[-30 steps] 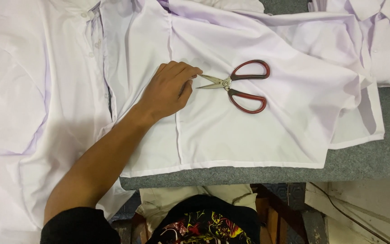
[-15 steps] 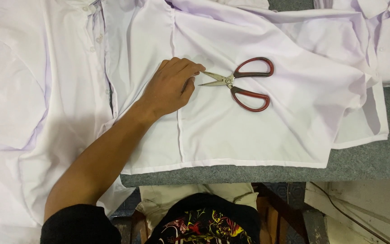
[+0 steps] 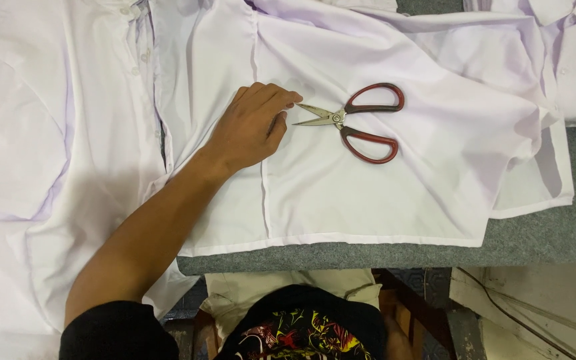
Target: Trimming loose threads from white shirts using scissors on a work table in a factory setting.
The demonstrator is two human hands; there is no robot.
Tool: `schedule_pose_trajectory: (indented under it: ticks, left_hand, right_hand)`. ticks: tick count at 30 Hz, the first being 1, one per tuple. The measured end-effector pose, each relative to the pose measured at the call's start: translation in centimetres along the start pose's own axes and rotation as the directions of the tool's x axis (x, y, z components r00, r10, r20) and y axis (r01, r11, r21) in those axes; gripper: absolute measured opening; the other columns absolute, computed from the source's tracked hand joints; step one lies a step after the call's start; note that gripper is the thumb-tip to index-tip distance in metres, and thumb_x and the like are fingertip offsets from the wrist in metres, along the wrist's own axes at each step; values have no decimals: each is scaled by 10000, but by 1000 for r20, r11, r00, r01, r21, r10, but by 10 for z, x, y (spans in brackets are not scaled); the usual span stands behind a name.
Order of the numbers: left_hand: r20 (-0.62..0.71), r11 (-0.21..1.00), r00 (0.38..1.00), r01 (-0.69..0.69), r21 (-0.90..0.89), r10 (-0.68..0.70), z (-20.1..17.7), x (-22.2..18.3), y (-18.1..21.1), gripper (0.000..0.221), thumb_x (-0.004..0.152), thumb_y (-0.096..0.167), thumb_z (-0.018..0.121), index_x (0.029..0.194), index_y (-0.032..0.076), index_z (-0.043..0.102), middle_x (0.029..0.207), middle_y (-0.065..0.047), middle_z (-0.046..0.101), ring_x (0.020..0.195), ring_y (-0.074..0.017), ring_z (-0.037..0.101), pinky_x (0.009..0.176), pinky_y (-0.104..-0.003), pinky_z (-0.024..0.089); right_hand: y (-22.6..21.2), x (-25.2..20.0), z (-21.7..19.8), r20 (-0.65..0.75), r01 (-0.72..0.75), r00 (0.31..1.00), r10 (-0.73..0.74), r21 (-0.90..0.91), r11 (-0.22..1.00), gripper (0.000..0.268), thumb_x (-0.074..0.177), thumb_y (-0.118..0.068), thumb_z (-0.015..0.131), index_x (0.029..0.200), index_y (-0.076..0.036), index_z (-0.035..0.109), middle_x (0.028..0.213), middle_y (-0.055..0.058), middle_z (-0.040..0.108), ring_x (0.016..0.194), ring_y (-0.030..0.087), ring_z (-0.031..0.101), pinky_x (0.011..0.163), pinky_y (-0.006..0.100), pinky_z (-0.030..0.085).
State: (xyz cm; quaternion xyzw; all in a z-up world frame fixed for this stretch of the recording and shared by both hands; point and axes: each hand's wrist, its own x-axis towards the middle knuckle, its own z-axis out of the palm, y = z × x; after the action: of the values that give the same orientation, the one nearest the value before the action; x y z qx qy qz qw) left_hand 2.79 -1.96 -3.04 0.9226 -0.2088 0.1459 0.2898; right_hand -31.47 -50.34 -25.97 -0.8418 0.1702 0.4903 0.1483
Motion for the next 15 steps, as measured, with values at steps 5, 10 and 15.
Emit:
schedule_pose_trajectory:
  ticks: [5,10,15]
  left_hand:
    - [-69,996,995,-74,42,77,-5,3,-10,472,845,-112,485,1242,94,636,1082,-42,635,953,-273,553,828,-401,381]
    - [-88,954,982,185,238,-168,-30,8,-16,340,990,149,632,1315,65,580,1119,-86,589,966,-358,553,828,-486,419]
    - [-84,917,941,338,214,-327,-26,-4,-54,281,1019,258,653,1225,75,600,1173,-109,571,1043,-376,523,870,-491,441]
  right_hand:
    - [-82,-3,-118,157,118,986,-57,-410,904,515,927,-226,578,1430,-254,472,1243,145,682,1112,339,725,930,445,581]
    - [-205,-175,-224,-321,420,871,-372,95,903,355,888,-423,639,1160,-243,777,1074,-62,866,916,108,798,780,259,583]
    - [-260,-185,-279,-579,757,311,-754,-329,565,307,984,-272,602,1182,-55,692,951,93,749,799,203,717,705,347,572]
